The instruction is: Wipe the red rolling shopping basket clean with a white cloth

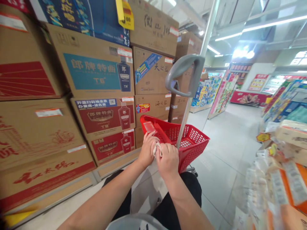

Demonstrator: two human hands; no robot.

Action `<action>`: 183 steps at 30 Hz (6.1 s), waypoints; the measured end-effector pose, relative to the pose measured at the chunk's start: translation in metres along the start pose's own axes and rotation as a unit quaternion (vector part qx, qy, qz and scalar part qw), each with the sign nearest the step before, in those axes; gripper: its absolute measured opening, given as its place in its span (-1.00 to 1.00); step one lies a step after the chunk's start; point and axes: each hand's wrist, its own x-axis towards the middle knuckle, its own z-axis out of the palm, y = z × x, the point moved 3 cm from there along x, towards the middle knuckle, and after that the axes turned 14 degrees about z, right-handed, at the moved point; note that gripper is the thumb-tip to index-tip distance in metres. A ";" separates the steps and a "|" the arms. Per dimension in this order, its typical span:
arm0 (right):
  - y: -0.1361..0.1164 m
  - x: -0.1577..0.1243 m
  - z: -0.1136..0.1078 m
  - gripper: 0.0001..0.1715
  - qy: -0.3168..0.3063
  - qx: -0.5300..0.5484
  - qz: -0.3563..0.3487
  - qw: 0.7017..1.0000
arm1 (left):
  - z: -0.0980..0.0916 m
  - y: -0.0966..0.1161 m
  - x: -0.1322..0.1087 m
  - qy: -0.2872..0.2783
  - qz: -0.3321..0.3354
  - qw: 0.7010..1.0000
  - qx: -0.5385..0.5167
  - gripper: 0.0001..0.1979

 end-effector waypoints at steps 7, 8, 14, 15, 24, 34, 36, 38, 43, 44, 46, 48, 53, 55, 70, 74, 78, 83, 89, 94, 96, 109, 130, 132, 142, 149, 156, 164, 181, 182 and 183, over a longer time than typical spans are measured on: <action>0.015 -0.008 -0.002 -0.78 -0.008 0.010 -0.007 1.000 | 0.004 0.003 0.007 -0.060 0.005 0.998 -0.027 -0.66; 0.016 -0.007 -0.002 -0.77 -0.010 0.009 -0.005 1.000 | 0.005 0.002 0.008 -0.067 0.008 0.997 -0.032 -0.66; 0.022 -0.018 -0.002 -0.69 0.008 0.091 -0.056 0.994 | 0.009 -0.004 0.012 -0.073 0.013 0.997 -0.025 -0.65; 0.024 -0.019 -0.003 -0.68 0.007 0.105 -0.065 0.992 | 0.010 -0.005 0.013 -0.077 0.014 0.997 -0.022 -0.64; 0.031 0.036 -0.002 -0.80 -0.159 -0.081 0.107 0.978 | 0.023 0.002 0.018 -0.095 0.014 0.995 -0.019 -0.68; 0.033 -0.005 -0.004 -0.77 0.005 0.073 -0.010 0.997 | 0.021 -0.003 0.015 -0.068 0.013 0.997 -0.027 -0.66; 0.027 0.010 0.000 -0.84 -0.052 0.010 0.025 0.998 | 0.022 -0.006 0.014 -0.066 0.015 0.997 -0.021 -0.69; 0.020 0.019 0.004 -0.82 -0.073 -0.028 0.053 0.996 | 0.021 -0.009 0.013 -0.064 0.017 0.998 -0.014 -0.69; 0.006 -0.004 0.011 -0.74 0.045 0.061 -0.009 0.997 | 0.007 -0.018 0.008 -0.039 0.023 0.999 -0.015 -0.66; 0.004 -0.009 0.011 -0.72 0.057 0.082 -0.030 0.995 | 0.004 -0.019 0.007 -0.037 0.022 0.999 -0.016 -0.65; -0.001 -0.011 0.011 -0.70 0.035 0.096 -0.046 0.994 | -0.003 -0.022 0.004 -0.031 0.021 0.999 -0.013 -0.65; -0.007 -0.005 0.010 -0.71 -0.017 0.076 -0.035 0.996 | -0.009 -0.025 0.001 -0.020 0.018 1.000 -0.005 -0.69; -0.018 0.001 0.014 -0.68 -0.050 0.090 -0.019 0.994 | -0.021 -0.031 0.001 -0.030 0.013 0.999 0.000 -0.69; -0.017 -0.009 0.016 -0.65 -0.019 0.147 -0.048 0.988 | -0.026 -0.035 0.002 -0.054 0.016 0.998 -0.008 -0.68; -0.035 -0.002 0.014 -0.64 -0.064 0.099 0.006 0.993 | -0.036 -0.058 -0.003 -0.047 -0.004 0.999 -0.004 -0.62; -0.045 0.010 0.017 -0.71 -0.113 0.001 -0.004 0.994 | -0.038 -0.052 -0.010 -0.027 -0.008 0.999 -0.018 -0.57; -0.060 0.041 0.029 -0.69 -0.199 -0.095 -0.034 0.975 | -0.041 -0.052 -0.011 -0.006 -0.044 0.998 -0.041 -0.53; -0.069 0.025 0.035 -0.69 -0.122 -0.067 -0.073 0.988 | -0.050 -0.087 0.009 -0.023 -0.111 0.993 0.022 -0.59; -0.069 0.005 0.030 -0.60 -0.092 -0.017 -0.178 0.980 | -0.048 -0.127 0.024 -0.099 -0.086 0.990 0.043 -0.63; -0.074 0.041 0.044 -0.73 -0.211 -0.119 -0.016 0.970 | -0.044 -0.119 0.012 -0.077 -0.055 0.995 0.007 -0.59; -0.077 0.037 0.047 -0.76 -0.214 -0.154 -0.024 0.964 | -0.045 -0.115 0.009 -0.080 -0.053 0.995 -0.002 -0.59; -0.067 0.041 0.037 -0.67 -0.239 -0.080 -0.007 0.968 | -0.039 -0.114 0.011 -0.085 -0.053 0.995 -0.024 -0.55; -0.037 0.002 0.017 -0.67 -0.091 0.000 -0.209 0.974 | -0.030 -0.105 0.009 -0.070 -0.072 0.994 -0.033 -0.58; -0.029 0.008 0.014 -0.65 -0.074 0.036 -0.163 0.983 | -0.029 -0.106 0.008 -0.066 -0.076 0.994 -0.033 -0.58; -0.041 -0.009 0.010 -0.59 -0.064 0.043 -0.186 0.979 | -0.045 -0.094 0.022 -0.088 -0.115 0.989 -0.041 -0.58; -0.045 0.013 0.037 -0.40 -0.077 0.029 -0.091 0.992 | -0.053 -0.015 0.033 -0.033 -0.103 0.989 -0.102 -0.52; -0.037 -0.010 0.033 -0.25 -0.096 0.144 -0.175 0.969 | -0.046 0.002 0.008 -0.086 0.004 0.996 -0.016 -0.58; -0.013 0.006 0.014 -0.50 -0.161 0.418 0.028 0.894 | -0.033 -0.006 -0.004 -0.083 0.106 0.990 0.049 -0.48; 0.038 -0.014 0.061 -0.52 -0.054 0.097 0.079 0.991 | -0.043 -0.038 0.048 -0.104 -0.026 0.984 0.143 -0.67; 0.038 -0.014 0.061 -0.53 -0.049 0.098 0.075 0.991 | -0.042 -0.033 0.045 -0.115 0.003 0.983 0.145 -0.66; 0.038 -0.015 0.061 -0.53 -0.045 0.099 0.071 0.992 | -0.040 -0.027 0.039 -0.131 0.027 0.981 0.143 -0.66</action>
